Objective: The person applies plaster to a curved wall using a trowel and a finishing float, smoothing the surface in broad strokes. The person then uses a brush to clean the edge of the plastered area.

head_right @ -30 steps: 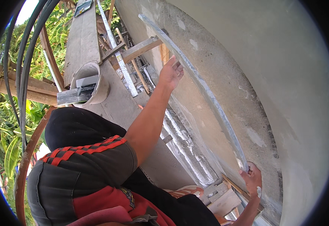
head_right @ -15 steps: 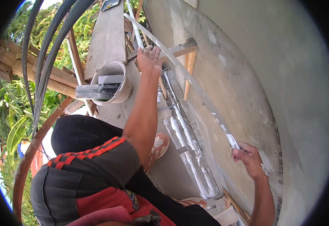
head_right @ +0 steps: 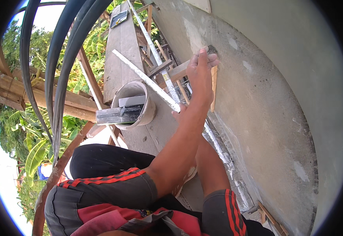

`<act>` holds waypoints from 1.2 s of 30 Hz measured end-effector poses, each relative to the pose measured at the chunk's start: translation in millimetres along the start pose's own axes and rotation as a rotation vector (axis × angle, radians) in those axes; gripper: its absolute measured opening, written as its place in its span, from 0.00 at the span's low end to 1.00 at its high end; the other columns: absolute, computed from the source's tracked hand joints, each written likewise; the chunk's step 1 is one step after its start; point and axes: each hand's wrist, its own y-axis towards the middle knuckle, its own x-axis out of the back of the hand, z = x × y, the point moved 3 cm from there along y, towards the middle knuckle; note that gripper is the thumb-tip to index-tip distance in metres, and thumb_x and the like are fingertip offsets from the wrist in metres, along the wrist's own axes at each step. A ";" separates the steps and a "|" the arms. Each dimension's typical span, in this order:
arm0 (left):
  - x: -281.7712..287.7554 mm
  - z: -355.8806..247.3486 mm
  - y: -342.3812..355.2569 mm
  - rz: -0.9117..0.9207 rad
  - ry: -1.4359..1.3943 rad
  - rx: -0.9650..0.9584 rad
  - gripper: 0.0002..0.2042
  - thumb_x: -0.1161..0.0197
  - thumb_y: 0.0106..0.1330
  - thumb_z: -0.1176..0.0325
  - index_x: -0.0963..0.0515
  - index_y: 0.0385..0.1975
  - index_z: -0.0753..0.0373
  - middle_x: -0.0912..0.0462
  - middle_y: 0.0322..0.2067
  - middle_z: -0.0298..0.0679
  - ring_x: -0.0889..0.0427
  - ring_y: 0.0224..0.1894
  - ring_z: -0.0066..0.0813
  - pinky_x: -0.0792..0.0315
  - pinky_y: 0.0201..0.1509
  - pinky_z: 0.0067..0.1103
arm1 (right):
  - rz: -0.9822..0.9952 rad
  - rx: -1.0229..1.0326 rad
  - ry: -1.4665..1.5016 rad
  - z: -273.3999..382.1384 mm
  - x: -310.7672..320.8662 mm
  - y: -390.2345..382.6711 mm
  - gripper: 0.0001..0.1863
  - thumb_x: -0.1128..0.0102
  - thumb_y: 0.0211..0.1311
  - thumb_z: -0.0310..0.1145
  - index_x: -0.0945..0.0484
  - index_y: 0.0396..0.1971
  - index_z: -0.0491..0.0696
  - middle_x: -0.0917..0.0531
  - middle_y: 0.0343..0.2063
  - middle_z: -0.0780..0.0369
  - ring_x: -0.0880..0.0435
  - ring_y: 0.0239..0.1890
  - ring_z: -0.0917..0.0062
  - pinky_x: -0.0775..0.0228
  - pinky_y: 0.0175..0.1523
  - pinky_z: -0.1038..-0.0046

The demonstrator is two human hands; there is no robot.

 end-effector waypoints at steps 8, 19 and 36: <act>-17.1 20.7 -4.3 0.145 -0.070 0.113 0.22 0.41 0.80 0.57 0.24 0.62 0.69 0.14 0.44 0.43 0.15 0.44 0.29 0.25 0.53 0.23 | -0.074 0.273 0.186 32.7 -30.1 -7.2 0.47 0.28 0.62 0.52 0.34 0.76 0.44 0.16 0.59 0.48 0.17 0.62 0.58 0.29 0.64 0.58; -22.2 61.7 -3.8 -0.069 -0.172 0.347 0.24 0.46 0.82 0.53 0.31 0.70 0.61 0.18 0.54 0.38 0.18 0.53 0.28 0.31 0.59 0.26 | 0.215 -0.193 -0.031 -73.3 152.8 -111.4 0.10 0.38 0.70 0.35 0.16 0.44 0.46 0.13 0.43 0.46 0.13 0.51 0.51 0.24 0.56 0.53; -104.6 177.0 -121.7 0.195 -0.057 0.680 0.26 0.48 0.80 0.53 0.32 0.72 0.59 0.20 0.61 0.38 0.20 0.60 0.29 0.36 0.65 0.29 | -0.167 -0.820 -0.432 -96.9 397.6 -608.3 0.11 0.35 0.66 0.29 0.14 0.45 0.42 0.10 0.40 0.52 0.10 0.45 0.57 0.20 0.54 0.59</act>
